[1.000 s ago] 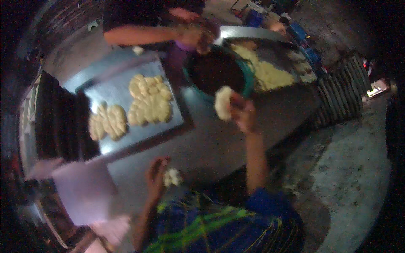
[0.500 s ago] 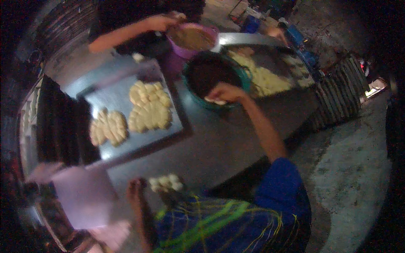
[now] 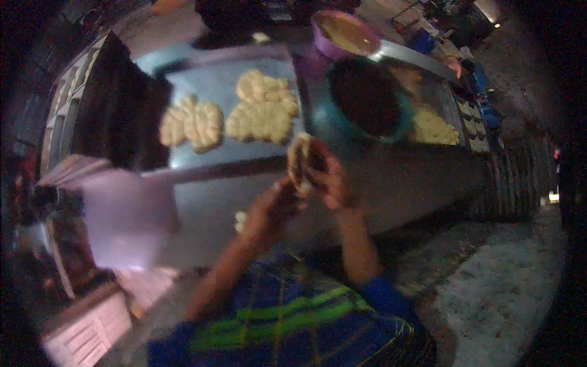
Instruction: The person shapes small pieces of dough by hand, adds filling to some of them, and arranges the finished buns on metal baking trays.
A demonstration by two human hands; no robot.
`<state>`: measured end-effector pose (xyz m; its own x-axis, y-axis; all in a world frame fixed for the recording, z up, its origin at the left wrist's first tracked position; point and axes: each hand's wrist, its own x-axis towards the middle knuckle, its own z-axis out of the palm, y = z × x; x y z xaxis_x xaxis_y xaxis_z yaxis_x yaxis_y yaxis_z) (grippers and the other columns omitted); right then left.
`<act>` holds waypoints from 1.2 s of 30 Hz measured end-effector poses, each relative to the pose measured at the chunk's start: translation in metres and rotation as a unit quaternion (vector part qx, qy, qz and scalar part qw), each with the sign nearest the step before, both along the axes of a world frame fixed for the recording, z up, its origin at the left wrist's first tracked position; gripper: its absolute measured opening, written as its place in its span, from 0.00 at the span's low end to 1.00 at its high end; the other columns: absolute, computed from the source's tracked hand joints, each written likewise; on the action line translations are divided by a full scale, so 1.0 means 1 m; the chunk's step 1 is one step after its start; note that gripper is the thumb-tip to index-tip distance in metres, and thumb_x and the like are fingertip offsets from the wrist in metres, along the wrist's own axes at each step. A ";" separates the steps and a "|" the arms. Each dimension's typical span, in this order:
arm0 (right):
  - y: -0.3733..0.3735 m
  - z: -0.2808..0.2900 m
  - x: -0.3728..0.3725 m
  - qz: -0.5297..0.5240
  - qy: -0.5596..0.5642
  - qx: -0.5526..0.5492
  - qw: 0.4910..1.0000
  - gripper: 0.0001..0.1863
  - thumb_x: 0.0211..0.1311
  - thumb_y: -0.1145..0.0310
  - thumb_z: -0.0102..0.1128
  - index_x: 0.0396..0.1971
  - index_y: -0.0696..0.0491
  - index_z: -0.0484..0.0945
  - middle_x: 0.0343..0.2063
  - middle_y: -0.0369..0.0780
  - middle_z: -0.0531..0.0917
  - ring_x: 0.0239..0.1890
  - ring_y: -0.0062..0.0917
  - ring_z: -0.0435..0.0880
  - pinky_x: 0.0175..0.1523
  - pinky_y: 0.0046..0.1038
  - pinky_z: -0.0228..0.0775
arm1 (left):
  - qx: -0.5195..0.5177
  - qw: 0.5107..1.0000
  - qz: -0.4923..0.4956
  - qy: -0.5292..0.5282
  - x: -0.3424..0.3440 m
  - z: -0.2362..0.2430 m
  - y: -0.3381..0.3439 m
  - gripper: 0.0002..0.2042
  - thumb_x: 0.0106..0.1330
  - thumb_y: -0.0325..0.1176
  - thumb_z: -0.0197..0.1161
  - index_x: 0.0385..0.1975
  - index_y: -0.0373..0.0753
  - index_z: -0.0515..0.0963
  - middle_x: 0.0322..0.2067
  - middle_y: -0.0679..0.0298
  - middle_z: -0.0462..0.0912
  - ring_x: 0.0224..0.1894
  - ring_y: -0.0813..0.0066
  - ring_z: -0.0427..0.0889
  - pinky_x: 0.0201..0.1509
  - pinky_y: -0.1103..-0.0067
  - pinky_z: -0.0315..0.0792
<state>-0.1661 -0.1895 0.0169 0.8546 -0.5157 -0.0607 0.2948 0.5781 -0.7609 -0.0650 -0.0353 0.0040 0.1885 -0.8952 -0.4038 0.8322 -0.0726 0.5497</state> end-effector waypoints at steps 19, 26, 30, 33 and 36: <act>0.094 -0.018 0.020 -0.153 0.123 -0.586 0.786 0.16 0.61 0.75 0.61 0.48 0.49 0.82 0.51 0.39 0.78 0.51 0.29 0.81 0.54 0.31 0.77 | -0.020 0.996 0.053 0.069 0.067 -0.010 0.047 0.15 0.71 0.43 0.58 0.48 0.39 0.71 0.43 0.65 0.79 0.43 0.74 0.80 0.47 0.77 0.77; 0.101 0.018 0.019 -0.031 0.216 -0.735 0.642 0.20 0.52 0.73 0.67 0.48 0.49 0.81 0.47 0.41 0.79 0.47 0.35 0.83 0.48 0.31 0.79 | -0.018 0.968 0.027 -0.250 0.083 -0.005 0.065 0.11 0.61 0.24 0.64 0.42 0.38 0.73 0.39 0.66 0.79 0.42 0.77 0.79 0.48 0.78 0.74; 0.091 0.030 0.036 -0.020 0.227 -0.664 0.712 0.20 0.49 0.72 0.69 0.45 0.50 0.81 0.37 0.39 0.81 0.40 0.35 0.83 0.47 0.32 0.78 | -0.025 0.951 -0.094 -0.294 0.100 0.016 0.077 0.10 0.60 0.23 0.65 0.40 0.36 0.76 0.38 0.65 0.81 0.42 0.77 0.79 0.48 0.79 0.73; 0.086 0.032 0.037 0.041 0.217 -0.656 0.722 0.20 0.48 0.73 0.69 0.45 0.51 0.81 0.31 0.38 0.80 0.37 0.35 0.82 0.46 0.33 0.78 | -0.074 0.933 -0.164 -0.311 0.113 0.009 0.083 0.11 0.62 0.25 0.63 0.44 0.35 0.76 0.40 0.64 0.81 0.41 0.76 0.80 0.47 0.79 0.73; 0.085 0.025 0.036 0.021 0.160 -0.701 0.695 0.22 0.47 0.73 0.69 0.47 0.51 0.81 0.30 0.38 0.80 0.37 0.35 0.82 0.48 0.34 0.77 | -0.032 0.992 -0.043 -0.118 0.115 0.015 0.083 0.10 0.65 0.31 0.63 0.44 0.36 0.76 0.39 0.64 0.81 0.39 0.75 0.80 0.46 0.79 0.74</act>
